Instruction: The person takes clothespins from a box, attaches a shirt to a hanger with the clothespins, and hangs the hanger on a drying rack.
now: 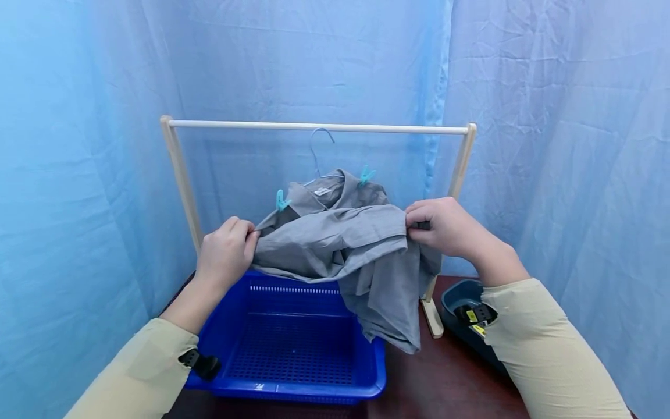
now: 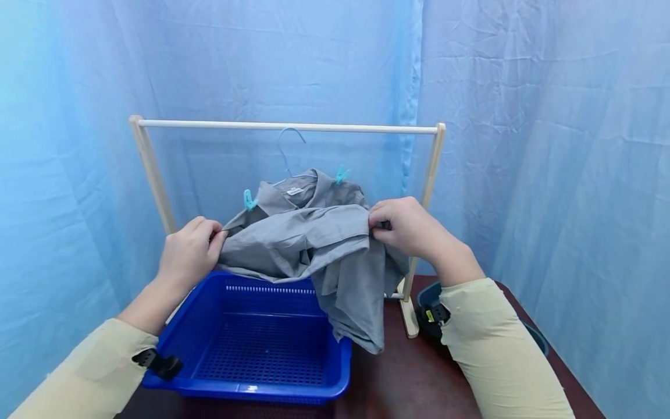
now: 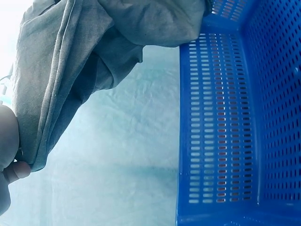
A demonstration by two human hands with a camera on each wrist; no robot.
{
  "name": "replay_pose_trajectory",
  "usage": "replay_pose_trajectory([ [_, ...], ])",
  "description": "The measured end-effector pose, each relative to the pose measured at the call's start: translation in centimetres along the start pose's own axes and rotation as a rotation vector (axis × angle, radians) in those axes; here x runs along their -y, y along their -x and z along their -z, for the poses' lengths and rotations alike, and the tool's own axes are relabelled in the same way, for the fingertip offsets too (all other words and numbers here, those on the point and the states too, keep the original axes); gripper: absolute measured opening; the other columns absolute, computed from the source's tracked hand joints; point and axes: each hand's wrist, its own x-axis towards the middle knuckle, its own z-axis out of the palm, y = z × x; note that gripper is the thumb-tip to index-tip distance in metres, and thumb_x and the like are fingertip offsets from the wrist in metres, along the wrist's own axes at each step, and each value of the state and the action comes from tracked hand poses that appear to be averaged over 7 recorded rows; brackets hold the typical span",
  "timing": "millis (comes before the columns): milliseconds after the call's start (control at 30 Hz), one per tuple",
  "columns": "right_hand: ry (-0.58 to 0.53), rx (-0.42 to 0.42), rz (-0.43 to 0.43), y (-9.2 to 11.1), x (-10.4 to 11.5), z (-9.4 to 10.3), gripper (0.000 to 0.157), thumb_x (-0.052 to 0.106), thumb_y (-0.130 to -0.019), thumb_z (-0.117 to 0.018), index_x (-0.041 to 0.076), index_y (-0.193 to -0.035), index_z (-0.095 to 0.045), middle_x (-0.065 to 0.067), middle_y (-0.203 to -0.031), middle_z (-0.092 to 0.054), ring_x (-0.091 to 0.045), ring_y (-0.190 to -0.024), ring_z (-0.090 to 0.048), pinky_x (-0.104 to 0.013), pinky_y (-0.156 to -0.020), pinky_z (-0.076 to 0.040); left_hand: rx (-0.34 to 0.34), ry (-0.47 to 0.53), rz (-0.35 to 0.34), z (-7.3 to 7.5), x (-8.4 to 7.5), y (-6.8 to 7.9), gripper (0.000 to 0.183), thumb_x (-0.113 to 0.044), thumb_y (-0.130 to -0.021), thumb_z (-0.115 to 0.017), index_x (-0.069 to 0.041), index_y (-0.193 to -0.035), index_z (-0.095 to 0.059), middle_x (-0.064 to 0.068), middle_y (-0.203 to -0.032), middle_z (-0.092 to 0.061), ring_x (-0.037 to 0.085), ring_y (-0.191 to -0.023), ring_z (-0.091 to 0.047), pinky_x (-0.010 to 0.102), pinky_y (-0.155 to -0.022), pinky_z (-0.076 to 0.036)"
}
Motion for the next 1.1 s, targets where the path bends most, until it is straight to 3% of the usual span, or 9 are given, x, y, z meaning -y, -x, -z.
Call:
replay_pose_trajectory([
  [300, -0.003, -0.036, 0.009, -0.01, 0.19, -0.35, 0.030, -0.008, -0.083, -0.078, 0.022, -0.082, -0.077, 0.007, -0.095, -0.073, -0.010, -0.077, -0.066, -0.035, -0.064, -0.056, 0.047, -0.025, 0.043, 0.41, -0.06, 0.02, 0.011, -0.008, -0.092, -0.076, 0.001, -0.091, -0.069, 0.012, -0.082, -0.061, 0.027, -0.059, -0.059, 0.044, -0.050, -0.053],
  [1100, 0.091, -0.128, 0.003, 0.56, 0.06, -0.99, 0.030, -0.009, -0.077, -0.082, 0.020, -0.085, -0.078, 0.005, -0.096, -0.073, -0.010, -0.077, -0.065, -0.034, -0.062, -0.055, 0.069, -0.035, 0.040, 0.61, -0.18, 0.05, 0.011, -0.011, -0.096, -0.073, -0.002, -0.092, -0.068, 0.009, -0.082, -0.060, 0.023, -0.056, -0.057, 0.039, -0.049, -0.053],
])
